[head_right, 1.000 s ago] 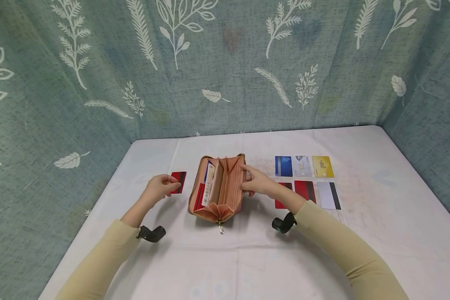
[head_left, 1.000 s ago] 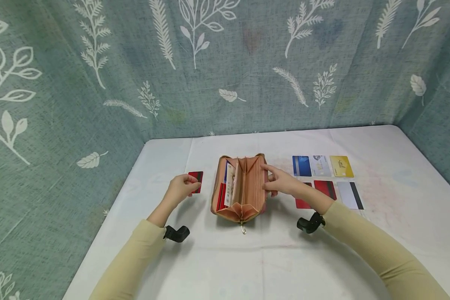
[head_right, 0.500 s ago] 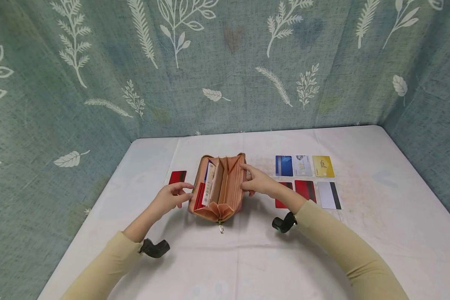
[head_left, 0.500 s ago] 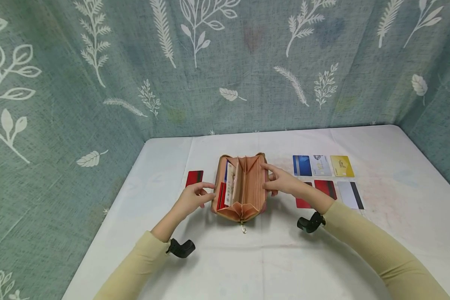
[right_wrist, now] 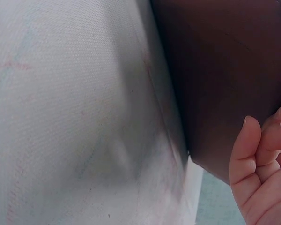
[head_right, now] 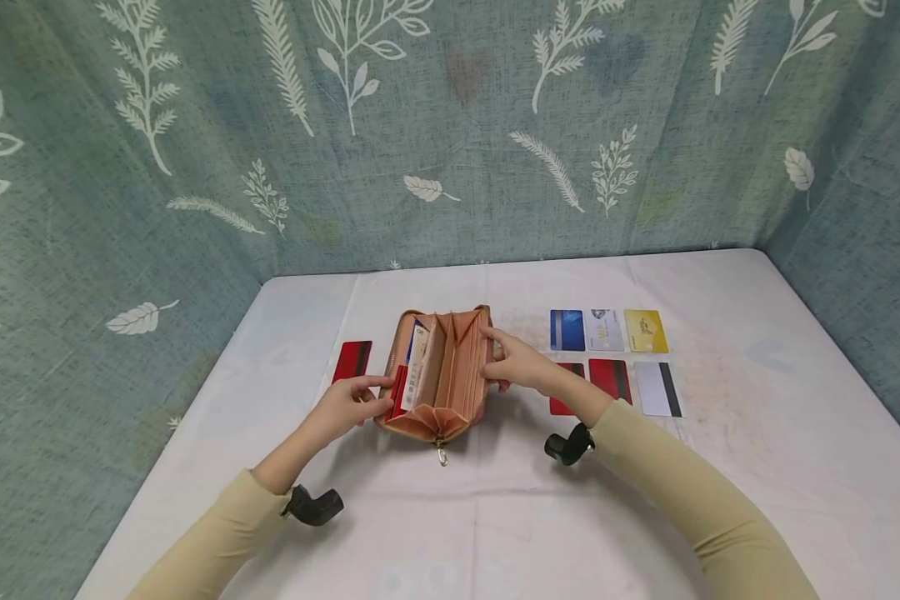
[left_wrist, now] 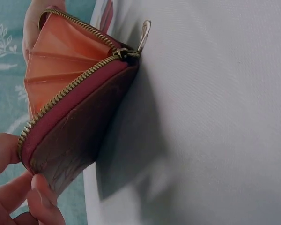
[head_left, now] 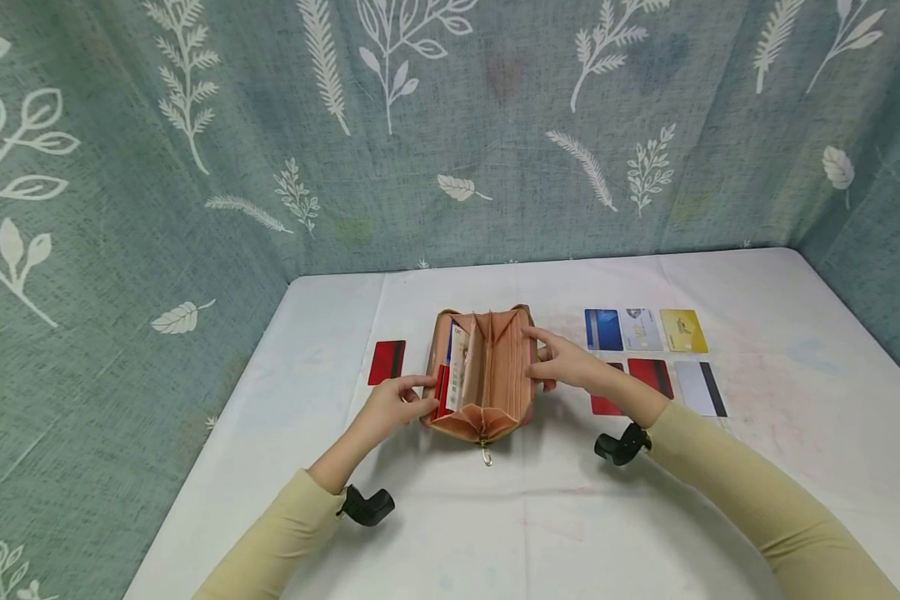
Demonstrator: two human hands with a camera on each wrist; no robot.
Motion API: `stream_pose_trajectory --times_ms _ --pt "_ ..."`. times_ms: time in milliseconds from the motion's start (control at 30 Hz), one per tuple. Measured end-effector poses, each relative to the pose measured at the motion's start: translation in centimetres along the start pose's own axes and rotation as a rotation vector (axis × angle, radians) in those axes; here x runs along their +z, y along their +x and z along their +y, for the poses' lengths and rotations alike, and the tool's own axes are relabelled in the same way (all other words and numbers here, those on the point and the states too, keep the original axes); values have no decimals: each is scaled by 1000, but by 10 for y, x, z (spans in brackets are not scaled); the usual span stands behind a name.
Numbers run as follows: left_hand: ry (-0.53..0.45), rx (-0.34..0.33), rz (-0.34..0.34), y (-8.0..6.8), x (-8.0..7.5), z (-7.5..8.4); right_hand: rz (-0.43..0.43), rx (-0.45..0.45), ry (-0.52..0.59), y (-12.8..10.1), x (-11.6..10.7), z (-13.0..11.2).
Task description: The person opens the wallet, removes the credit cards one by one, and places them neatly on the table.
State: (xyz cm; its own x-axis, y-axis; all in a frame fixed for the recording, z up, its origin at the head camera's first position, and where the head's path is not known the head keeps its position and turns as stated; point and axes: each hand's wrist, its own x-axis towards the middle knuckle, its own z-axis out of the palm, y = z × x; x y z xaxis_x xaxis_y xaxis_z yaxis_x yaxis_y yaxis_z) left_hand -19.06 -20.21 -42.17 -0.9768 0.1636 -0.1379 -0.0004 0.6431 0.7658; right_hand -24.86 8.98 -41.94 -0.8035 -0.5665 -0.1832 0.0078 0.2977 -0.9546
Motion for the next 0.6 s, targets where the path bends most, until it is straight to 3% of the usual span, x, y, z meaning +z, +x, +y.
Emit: stream_pose_trajectory --times_ms 133,367,600 --pt "39 -19 27 -1 1 -1 5 -5 1 0 0 0" --pt "242 38 101 -7 5 2 -2 -9 -19 1 2 -2" --pt "191 -14 81 -4 6 0 -5 -11 -25 2 3 -2"
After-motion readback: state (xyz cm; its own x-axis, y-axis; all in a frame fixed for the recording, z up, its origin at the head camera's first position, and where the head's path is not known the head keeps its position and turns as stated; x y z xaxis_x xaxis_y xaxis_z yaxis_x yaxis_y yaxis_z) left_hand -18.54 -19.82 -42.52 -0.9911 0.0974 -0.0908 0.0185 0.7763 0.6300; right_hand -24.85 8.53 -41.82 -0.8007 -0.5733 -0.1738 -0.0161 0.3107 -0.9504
